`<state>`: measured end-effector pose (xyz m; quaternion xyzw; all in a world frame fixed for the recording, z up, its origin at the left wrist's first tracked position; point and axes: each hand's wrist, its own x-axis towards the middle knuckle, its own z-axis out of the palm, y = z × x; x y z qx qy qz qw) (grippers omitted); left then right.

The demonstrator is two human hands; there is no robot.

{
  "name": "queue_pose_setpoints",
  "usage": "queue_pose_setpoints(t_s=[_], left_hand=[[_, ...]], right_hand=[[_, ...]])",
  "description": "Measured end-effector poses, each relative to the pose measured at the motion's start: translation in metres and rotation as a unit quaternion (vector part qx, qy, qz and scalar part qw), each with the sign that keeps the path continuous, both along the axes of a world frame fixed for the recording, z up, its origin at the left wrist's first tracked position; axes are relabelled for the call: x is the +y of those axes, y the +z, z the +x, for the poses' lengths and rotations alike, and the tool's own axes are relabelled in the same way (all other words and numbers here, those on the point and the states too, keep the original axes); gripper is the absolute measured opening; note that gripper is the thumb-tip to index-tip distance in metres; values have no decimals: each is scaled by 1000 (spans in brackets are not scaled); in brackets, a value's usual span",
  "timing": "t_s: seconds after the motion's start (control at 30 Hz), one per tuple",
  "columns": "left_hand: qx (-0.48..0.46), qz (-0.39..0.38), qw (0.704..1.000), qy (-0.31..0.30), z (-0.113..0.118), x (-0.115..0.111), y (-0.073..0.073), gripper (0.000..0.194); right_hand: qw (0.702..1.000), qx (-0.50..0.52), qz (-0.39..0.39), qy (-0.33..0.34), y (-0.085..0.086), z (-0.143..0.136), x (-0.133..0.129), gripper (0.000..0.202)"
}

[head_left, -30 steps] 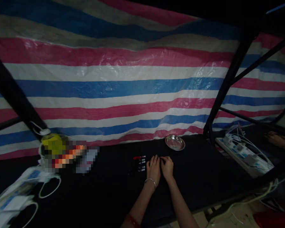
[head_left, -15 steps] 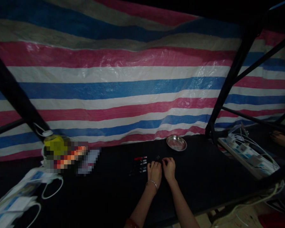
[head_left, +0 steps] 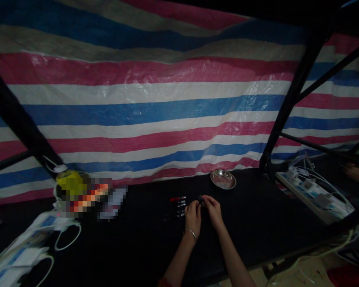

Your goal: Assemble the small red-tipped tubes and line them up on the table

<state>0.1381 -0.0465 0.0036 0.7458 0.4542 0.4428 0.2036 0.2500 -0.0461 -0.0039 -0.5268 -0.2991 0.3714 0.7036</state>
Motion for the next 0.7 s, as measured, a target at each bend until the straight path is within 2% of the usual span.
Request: queue_pose_setpoints(t_s=[0.13,0.27,0.43,0.7], left_hand=[[-63,-9,998,23,0,2,-5,18],[-83,1,996,28,0,4,-8,19],[-85,2,996,26,-1,3,-6,19],[-138,-15,990,15,-4,2,2,16]], right_hand=[[996,83,11,15,4,-1,-1,24],[994,107,3,21,9,0,-3,20],[995,94,-25,24,13,0,-6,18],[999,4,-52,14,10,0,-7,20]])
